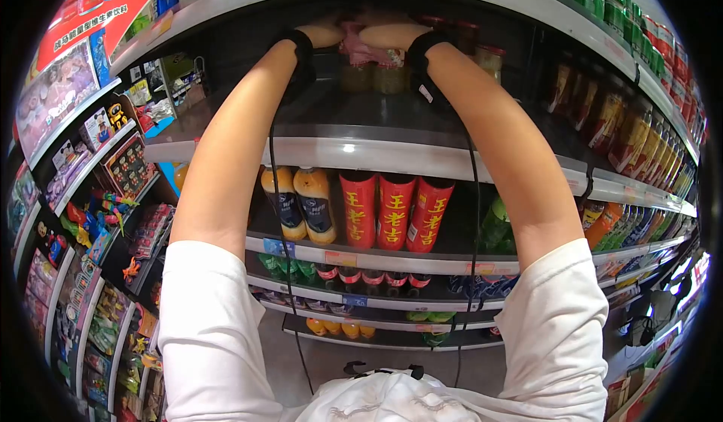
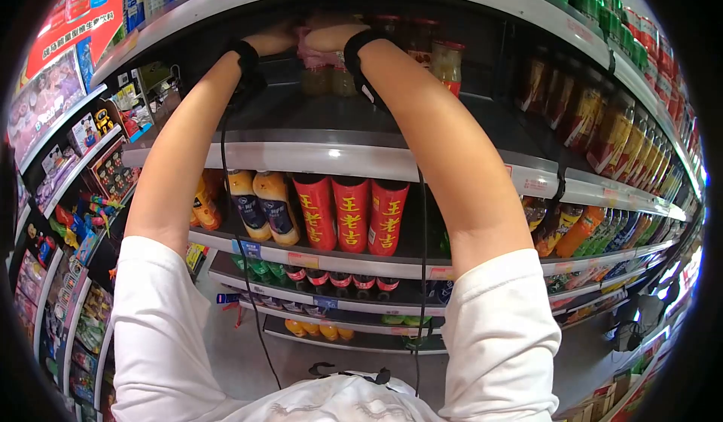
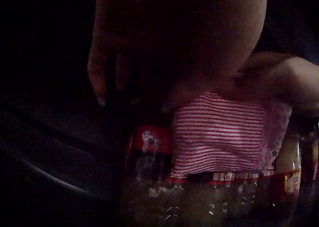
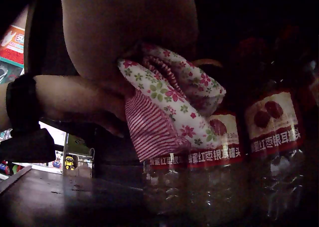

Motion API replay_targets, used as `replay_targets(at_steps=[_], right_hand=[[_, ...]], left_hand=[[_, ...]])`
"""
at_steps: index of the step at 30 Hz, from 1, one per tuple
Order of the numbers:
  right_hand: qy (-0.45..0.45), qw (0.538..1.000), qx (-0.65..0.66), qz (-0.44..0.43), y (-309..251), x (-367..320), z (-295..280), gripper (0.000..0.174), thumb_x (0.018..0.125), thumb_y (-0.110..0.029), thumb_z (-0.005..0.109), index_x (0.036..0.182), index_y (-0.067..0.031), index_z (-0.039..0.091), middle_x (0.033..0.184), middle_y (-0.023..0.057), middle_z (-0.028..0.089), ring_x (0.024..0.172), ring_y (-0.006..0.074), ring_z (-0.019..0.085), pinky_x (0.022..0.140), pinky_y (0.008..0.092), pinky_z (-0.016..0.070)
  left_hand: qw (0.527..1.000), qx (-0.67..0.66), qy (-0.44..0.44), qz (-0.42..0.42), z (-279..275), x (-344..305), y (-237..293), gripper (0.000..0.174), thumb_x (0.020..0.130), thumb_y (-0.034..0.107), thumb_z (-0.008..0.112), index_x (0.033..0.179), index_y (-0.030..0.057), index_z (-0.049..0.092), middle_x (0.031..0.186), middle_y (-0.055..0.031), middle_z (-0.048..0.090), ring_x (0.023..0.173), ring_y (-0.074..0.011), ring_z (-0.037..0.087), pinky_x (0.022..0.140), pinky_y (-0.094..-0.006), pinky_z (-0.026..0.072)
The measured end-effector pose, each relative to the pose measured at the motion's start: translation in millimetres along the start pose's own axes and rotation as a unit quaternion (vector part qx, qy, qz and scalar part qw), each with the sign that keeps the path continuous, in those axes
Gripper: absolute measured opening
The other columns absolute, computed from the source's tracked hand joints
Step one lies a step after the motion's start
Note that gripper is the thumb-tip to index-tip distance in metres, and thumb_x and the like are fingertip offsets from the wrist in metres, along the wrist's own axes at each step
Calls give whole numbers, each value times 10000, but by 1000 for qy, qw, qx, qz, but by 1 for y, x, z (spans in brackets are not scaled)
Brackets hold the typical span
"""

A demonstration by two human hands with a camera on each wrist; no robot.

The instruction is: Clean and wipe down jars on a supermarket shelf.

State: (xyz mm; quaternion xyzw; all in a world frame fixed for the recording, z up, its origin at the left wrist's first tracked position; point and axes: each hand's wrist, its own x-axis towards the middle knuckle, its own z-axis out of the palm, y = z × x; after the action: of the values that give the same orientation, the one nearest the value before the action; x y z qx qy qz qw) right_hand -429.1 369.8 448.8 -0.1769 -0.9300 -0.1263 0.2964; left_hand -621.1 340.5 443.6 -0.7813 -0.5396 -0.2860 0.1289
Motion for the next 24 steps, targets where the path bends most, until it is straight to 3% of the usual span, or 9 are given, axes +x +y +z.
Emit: replay_targets(at_steps=[3, 5, 9, 13, 16, 21, 24], right_hand=[[25, 998, -43, -38, -4, -4, -1, 421, 775, -266, 505, 1120, -61, 634, 1108, 176, 616, 1071, 312, 569, 910, 392, 456], [13, 996, -71, -54, -5, -5, 1, 422, 756, -237, 503, 1122, -68, 632, 1163, 156, 585, 1120, 297, 534, 933, 383, 441], [24, 999, -11, -28, -2, -15, 5, 419, 746, -205, 490, 1114, -61, 629, 1301, 122, 483, 1189, 279, 476, 969, 368, 412], [6, 999, -4, -39, 2, -22, 2, 406, 741, -194, 486, 1087, -47, 641, 1353, 124, 427, 1171, 294, 492, 984, 379, 399], [2, 998, -14, -62, 7, -29, -2, 386, 743, -198, 489, 1054, -40, 654, 1373, 133, 408, 1173, 302, 494, 989, 379, 394], [78, 991, -14, -112, 18, -44, 2, 342, 766, -224, 496, 988, -37, 678, 1379, 158, 421, 1132, 329, 527, 975, 387, 412], [13, 997, -31, -76, 13, -65, -13, 300, 853, -181, 469, 1038, -14, 637, 1349, 182, 445, 1027, 369, 572, 907, 416, 452]], left_hand=[[996, -36, 63, -50, 14, 4, -9, 415, 848, 169, 565, 1233, 29, 503, 1295, -161, 500, 1176, -276, 486, 994, -346, 378], [986, -116, 23, -121, 14, 2, -8, 394, 872, 198, 540, 1230, 37, 508, 1300, -120, 497, 1190, -248, 465, 995, -350, 375], [943, -273, 44, -185, -14, -47, 69, 362, 911, 273, 491, 1194, 55, 549, 1301, -44, 496, 1213, -179, 420, 1011, -347, 344], [908, -389, -22, -153, -8, -37, 21, 338, 919, 327, 480, 1139, 108, 615, 1258, -4, 539, 1220, -119, 406, 1045, -341, 297], [920, -357, -93, -131, -5, -35, 18, 365, 920, 334, 510, 1187, 97, 585, 1225, -13, 561, 1207, -126, 427, 1038, -347, 310], [937, -310, -72, -144, -3, -38, 42, 495, 880, 293, 604, 1290, 49, 474, 1224, -40, 559, 1171, -142, 471, 1025, -333, 329], [938, -322, -84, -98, 1, -31, 44, 581, 832, 261, 666, 1312, 30, 434, 1221, -66, 555, 1121, -163, 516, 982, -314, 382]])
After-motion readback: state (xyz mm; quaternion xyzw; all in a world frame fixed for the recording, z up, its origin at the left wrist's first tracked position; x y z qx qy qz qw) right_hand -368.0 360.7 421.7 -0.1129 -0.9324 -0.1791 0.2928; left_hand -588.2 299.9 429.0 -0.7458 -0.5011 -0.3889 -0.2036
